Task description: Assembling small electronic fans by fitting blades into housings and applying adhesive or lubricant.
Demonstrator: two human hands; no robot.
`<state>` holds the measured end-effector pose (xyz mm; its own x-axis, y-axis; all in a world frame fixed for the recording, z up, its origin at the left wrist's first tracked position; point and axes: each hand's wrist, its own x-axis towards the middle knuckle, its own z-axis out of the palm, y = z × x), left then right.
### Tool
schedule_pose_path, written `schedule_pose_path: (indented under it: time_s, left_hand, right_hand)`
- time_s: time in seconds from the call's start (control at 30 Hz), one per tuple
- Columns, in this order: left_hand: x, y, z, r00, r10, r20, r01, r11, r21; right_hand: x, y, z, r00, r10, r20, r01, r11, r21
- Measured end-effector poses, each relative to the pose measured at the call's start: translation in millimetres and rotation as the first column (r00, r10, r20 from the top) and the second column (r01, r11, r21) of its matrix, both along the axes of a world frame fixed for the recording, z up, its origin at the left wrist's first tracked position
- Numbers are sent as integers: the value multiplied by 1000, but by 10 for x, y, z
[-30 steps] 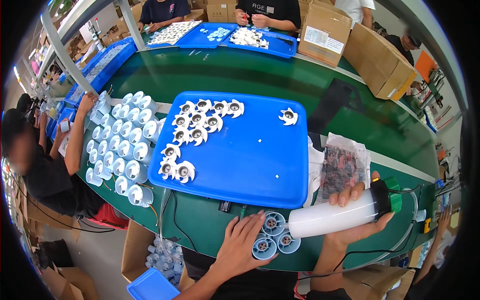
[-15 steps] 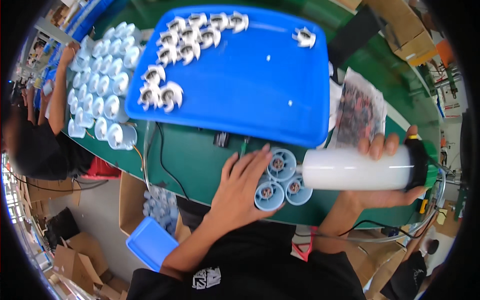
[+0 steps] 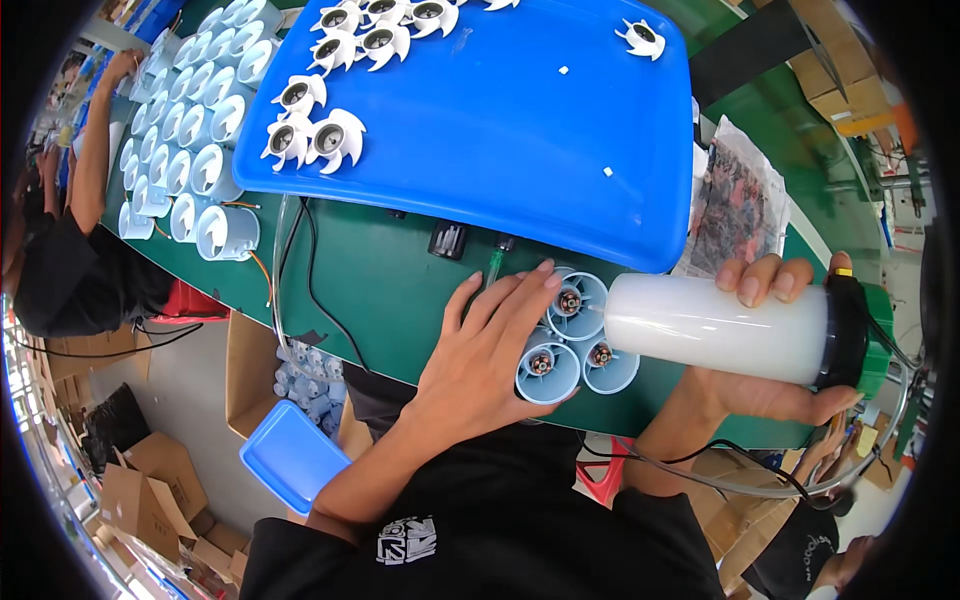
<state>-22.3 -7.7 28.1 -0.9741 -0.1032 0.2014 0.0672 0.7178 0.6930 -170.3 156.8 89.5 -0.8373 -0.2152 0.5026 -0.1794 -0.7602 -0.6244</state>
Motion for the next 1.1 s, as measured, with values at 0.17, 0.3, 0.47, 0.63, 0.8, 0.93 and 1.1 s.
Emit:
schedule_pose_path:
  time_s: [0.17, 0.3, 0.47, 0.63, 0.8, 0.93, 1.1]
  left_hand:
    - [-20, -16, 14, 1000, -7, 0, 7, 1000, -30]
    - [-13, -26, 10, 1000, -23, 10, 23, 999, -23]
    - [-3, -27, 26, 999, -30, 33, 31, 999, -12]
    - [-4, -32, 22, 999, -33, 40, 34, 999, -11]
    - [-13, -43, 30, 999, -34, 36, 34, 999, -1]
    - [-7, -35, 53, 999, -29, 32, 30, 1000, -7]
    - [-11, -28, 34, 999, -36, 39, 36, 999, 2]
  right_hand:
    - [1, -4, -42, 999, -34, -22, 35, 999, 15]
    - [6, -43, -9, 997, 9, -77, -6, 999, 44]
    - [23, -41, -13, 998, -11, -64, 15, 999, 53]
    - [35, -47, -1, 997, -9, -72, 12, 999, 51]
    - [19, -26, 5, 997, -21, -75, 27, 996, 85]
    - [5, 0, 27, 978, 102, -183, -82, 990, 116]
    - [-14, 36, 19, 978, 115, -172, -90, 985, 147]
